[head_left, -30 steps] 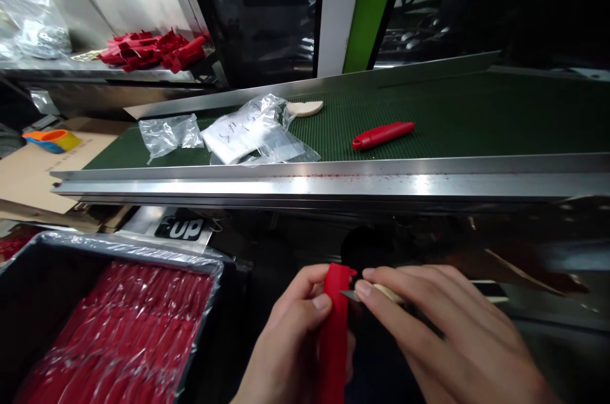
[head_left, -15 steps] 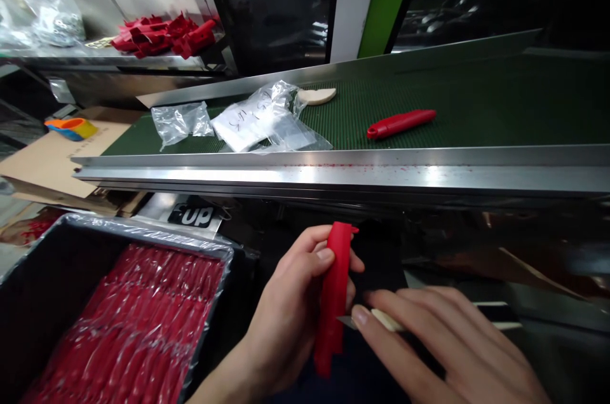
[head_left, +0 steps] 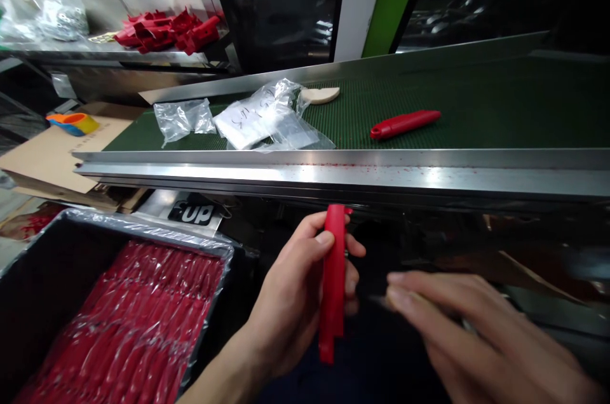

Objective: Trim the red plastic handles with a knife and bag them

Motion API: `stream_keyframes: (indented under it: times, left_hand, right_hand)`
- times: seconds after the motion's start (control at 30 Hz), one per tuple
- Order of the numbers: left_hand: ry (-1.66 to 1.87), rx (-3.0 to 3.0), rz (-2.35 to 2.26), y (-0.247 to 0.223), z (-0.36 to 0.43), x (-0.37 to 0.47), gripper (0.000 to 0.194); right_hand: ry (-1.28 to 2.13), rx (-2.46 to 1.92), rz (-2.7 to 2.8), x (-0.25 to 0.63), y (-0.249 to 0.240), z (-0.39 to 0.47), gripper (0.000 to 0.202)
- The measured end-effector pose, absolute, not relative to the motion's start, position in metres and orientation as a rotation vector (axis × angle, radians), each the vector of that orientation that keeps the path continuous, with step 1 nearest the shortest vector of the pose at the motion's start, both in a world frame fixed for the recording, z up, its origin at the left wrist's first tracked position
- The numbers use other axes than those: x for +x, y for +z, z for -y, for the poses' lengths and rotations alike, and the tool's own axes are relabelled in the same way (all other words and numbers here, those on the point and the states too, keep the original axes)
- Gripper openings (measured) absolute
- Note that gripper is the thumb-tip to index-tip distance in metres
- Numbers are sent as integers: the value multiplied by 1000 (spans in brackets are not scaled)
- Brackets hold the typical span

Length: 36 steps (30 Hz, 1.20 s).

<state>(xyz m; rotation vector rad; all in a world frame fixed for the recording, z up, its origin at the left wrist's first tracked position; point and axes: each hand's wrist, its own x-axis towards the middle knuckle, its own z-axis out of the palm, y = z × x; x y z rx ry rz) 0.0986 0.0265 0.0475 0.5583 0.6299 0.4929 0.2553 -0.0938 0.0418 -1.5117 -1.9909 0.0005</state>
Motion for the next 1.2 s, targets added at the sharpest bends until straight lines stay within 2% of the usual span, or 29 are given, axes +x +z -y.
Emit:
stream_keyframes:
  times: [0.07, 0.17, 0.73, 1.0, 1.2]
  left_hand:
    - [468, 628, -641, 48, -20, 96, 26]
    - [449, 724, -669, 49, -10, 92, 34]
    - [420, 798, -766, 56, -4, 89, 32]
    - [437, 797, -745, 56, -3, 89, 31]
    - [385, 690, -618, 52, 1, 87, 34]
  right_hand:
    - [-49, -1520, 1944, 264, 45, 87, 46]
    - [-75, -1582, 1870, 267, 48, 78, 46]
    - [-165, -1592, 1960, 264, 43, 73, 54]
    - [-122, -1544, 1846, 260, 44, 72, 44]
    - [-241, -1639, 1760, 280, 44, 67, 44]
